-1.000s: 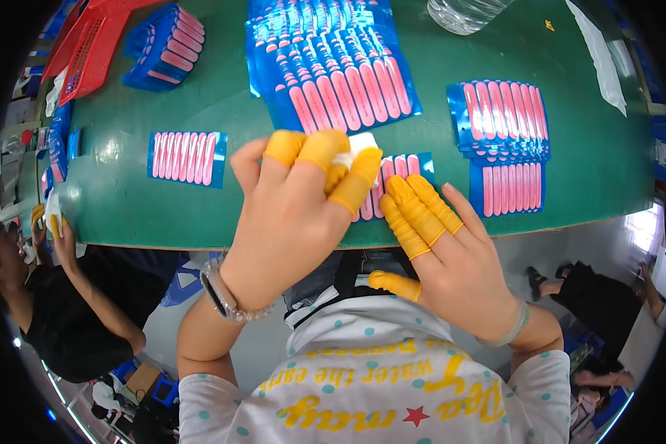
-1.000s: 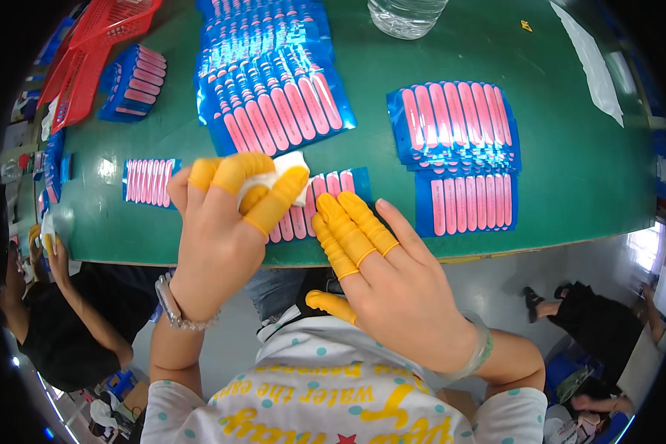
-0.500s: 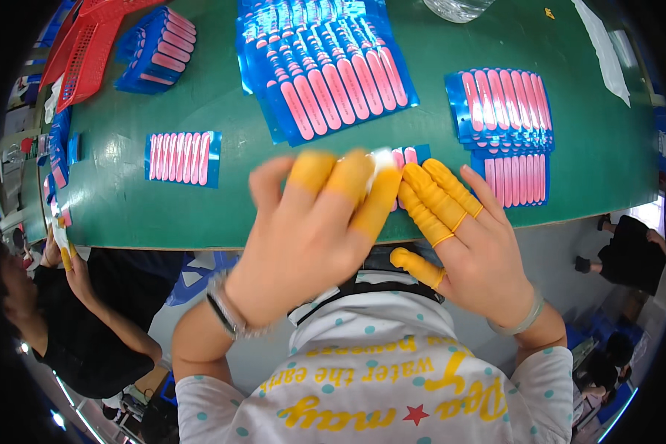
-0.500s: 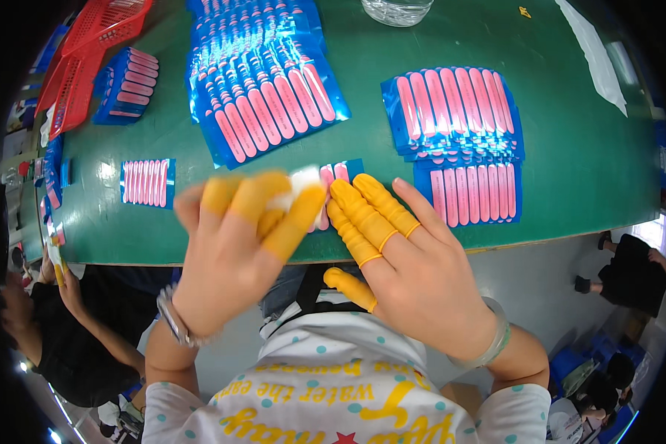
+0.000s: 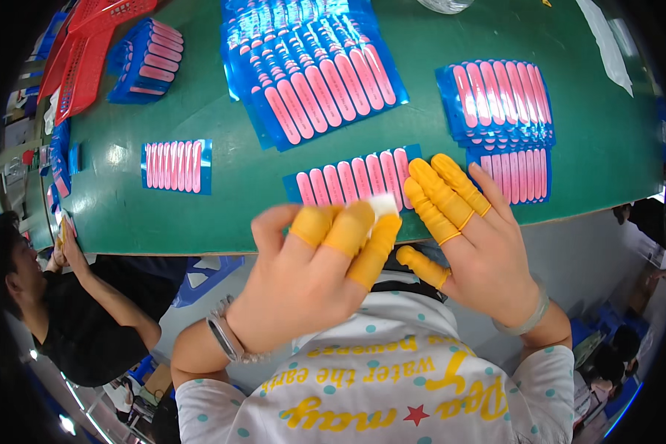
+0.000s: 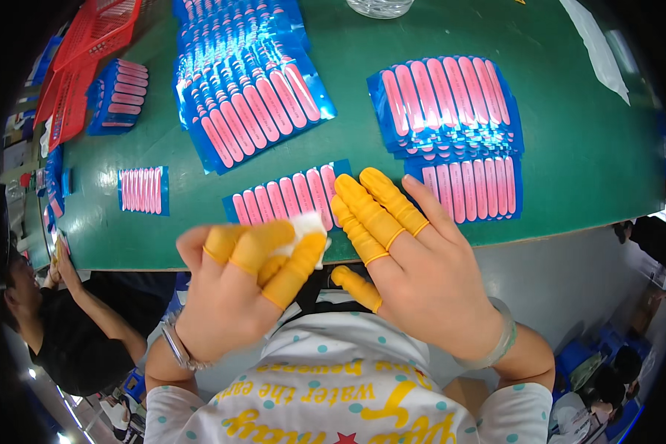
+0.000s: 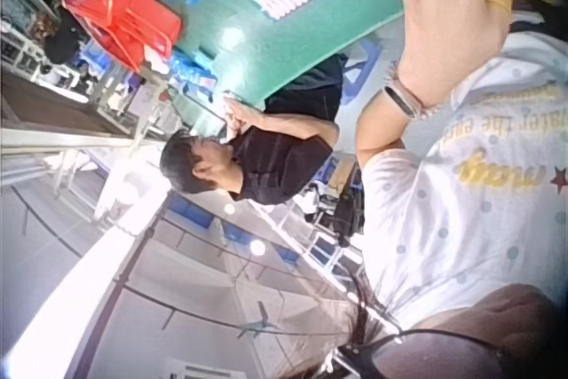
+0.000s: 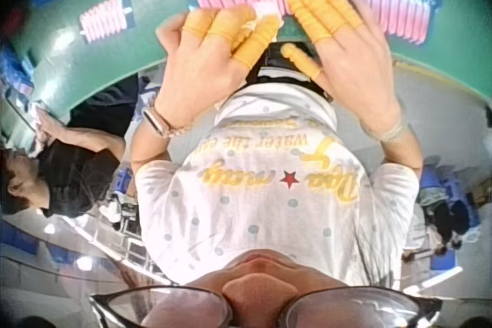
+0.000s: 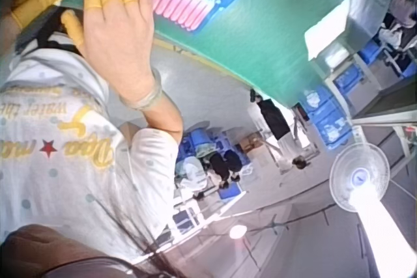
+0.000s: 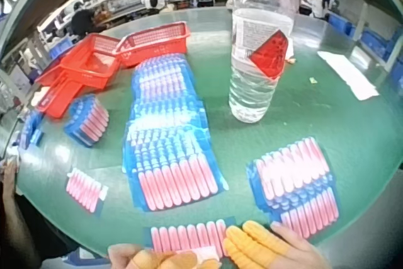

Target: The person wipes pink plastic strips clean with a white cloth and cleaning solution.

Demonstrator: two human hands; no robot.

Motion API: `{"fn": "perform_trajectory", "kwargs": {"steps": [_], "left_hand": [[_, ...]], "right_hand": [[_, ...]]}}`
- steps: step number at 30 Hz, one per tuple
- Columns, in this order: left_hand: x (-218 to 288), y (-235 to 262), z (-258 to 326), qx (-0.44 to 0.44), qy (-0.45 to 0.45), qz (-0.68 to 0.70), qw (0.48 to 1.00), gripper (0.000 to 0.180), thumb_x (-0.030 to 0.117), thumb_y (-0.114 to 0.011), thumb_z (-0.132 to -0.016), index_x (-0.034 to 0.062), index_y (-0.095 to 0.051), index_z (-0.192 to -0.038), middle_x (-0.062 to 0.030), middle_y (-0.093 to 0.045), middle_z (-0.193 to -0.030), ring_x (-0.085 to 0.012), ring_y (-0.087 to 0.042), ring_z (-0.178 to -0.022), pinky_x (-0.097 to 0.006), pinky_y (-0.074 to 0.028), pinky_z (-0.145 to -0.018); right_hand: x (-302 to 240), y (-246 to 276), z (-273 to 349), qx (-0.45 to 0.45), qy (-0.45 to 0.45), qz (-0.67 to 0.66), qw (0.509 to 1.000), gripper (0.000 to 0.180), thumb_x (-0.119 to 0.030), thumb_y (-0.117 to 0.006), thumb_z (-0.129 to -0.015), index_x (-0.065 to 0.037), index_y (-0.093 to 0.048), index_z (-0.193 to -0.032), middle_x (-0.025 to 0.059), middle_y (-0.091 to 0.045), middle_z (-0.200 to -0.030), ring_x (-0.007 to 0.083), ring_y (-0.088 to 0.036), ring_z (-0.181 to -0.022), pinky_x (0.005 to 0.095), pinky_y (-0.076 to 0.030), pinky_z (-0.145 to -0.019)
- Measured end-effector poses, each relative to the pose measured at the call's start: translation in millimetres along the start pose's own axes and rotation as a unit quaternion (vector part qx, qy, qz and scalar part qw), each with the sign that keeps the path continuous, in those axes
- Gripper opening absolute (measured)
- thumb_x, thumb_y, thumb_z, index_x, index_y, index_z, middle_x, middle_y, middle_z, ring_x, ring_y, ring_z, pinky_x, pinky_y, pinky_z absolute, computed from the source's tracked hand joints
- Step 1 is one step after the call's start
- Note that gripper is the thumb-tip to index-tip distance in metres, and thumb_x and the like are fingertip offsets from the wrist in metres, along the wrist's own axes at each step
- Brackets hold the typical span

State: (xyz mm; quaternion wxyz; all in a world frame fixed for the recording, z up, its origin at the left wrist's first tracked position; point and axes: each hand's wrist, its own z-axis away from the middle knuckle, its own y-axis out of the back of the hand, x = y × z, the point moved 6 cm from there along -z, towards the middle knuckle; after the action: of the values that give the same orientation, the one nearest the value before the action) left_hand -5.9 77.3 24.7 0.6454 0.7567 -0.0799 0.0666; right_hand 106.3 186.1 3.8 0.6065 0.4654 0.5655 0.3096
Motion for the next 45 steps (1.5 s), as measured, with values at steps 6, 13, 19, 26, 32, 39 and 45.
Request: {"fn": "perform_trajectory", "kwargs": {"steps": [6, 13, 19, 26, 32, 39, 45], "left_hand": [[-21.1, -6.6, -32.6, 0.048, 0.015, -0.069, 0.996, 0.041, 0.016, -0.070, -0.072, 0.0122, -0.074, -0.112, -0.0051, -0.059, -0.117, -0.0254, -0.053, -0.101, -0.043, -0.032, -0.088], [10.3, -4.7, 0.8, -0.003, 0.037, 0.008, 0.999, 0.035, 0.014, -0.076, -0.074, 0.0121, -0.078, -0.109, -0.0006, -0.063, -0.111, -0.0204, -0.054, -0.098, -0.043, -0.030, -0.089], [0.6, -2.8, -18.8, 0.009, 0.019, -0.013, 1.000, 0.038, 0.014, -0.073, -0.072, 0.0098, -0.076, -0.110, -0.0039, -0.061, -0.115, -0.0231, -0.054, -0.101, -0.042, -0.032, -0.088], [7.5, -4.5, -31.4, -0.010, 0.006, -0.069, 0.998, 0.038, 0.012, -0.070, -0.073, 0.0062, -0.074, -0.111, -0.0047, -0.060, -0.115, -0.0247, -0.054, -0.103, -0.043, -0.033, -0.091], [20.2, -7.2, -12.3, -0.016, 0.004, 0.013, 1.000, 0.038, 0.013, -0.073, -0.075, 0.0093, -0.075, -0.113, -0.0025, -0.061, -0.114, -0.0216, -0.054, -0.101, -0.041, -0.032, -0.089], [-9.0, -14.8, -50.4, 0.076, -0.058, -0.052, 0.994, 0.037, 0.015, -0.071, -0.073, 0.0087, -0.075, -0.110, -0.0051, -0.059, -0.117, -0.0259, -0.052, -0.104, -0.043, -0.032, -0.089], [-0.1, -19.0, -38.0, 0.058, -0.019, -0.112, 0.992, 0.038, 0.016, -0.070, -0.075, 0.0086, -0.074, -0.112, -0.0049, -0.059, -0.117, -0.0257, -0.053, -0.106, -0.043, -0.032, -0.094]], "right_hand": [[-4.6, -3.3, 1.0, -0.008, -0.040, 0.018, 0.999, 0.066, -0.030, -0.076, -0.081, -0.001, -0.057, -0.137, 0.0147, -0.054, -0.145, 0.0332, -0.049, -0.137, 0.0516, -0.033, -0.115], [5.2, 6.2, -1.9, 0.027, -0.009, -0.061, 0.998, 0.054, -0.024, -0.076, -0.080, 0.003, -0.064, -0.125, 0.0142, -0.059, -0.138, 0.0314, -0.054, -0.131, 0.0501, -0.038, -0.113], [1.8, 6.3, 0.3, 0.029, -0.017, -0.029, 0.999, 0.053, -0.024, -0.077, -0.080, 0.003, -0.065, -0.124, 0.0144, -0.061, -0.134, 0.0317, -0.055, -0.130, 0.0500, -0.038, -0.113], [1.2, 3.5, 5.2, 0.013, -0.038, -0.006, 0.999, 0.062, -0.025, -0.078, -0.079, 0.000, -0.060, -0.132, 0.0145, -0.057, -0.143, 0.0340, -0.051, -0.135, 0.0515, -0.036, -0.114], [11.1, 9.2, 7.3, 0.036, -0.014, -0.039, 0.998, 0.059, -0.025, -0.078, -0.078, 0.001, -0.062, -0.128, 0.0143, -0.059, -0.139, 0.0335, -0.053, -0.132, 0.0502, -0.037, -0.113], [1.7, 10.2, 7.3, 0.016, -0.038, 0.002, 0.999, 0.060, -0.028, -0.079, -0.078, 0.002, -0.063, -0.128, 0.0155, -0.060, -0.138, 0.0355, -0.053, -0.133, 0.0510, -0.038, -0.112], [-2.6, 6.6, 9.2, 0.021, -0.044, 0.027, 0.998, 0.059, -0.025, -0.078, -0.076, 0.003, -0.063, -0.126, 0.0154, -0.059, -0.138, 0.0347, -0.052, -0.133, 0.0513, -0.038, -0.112]]}}
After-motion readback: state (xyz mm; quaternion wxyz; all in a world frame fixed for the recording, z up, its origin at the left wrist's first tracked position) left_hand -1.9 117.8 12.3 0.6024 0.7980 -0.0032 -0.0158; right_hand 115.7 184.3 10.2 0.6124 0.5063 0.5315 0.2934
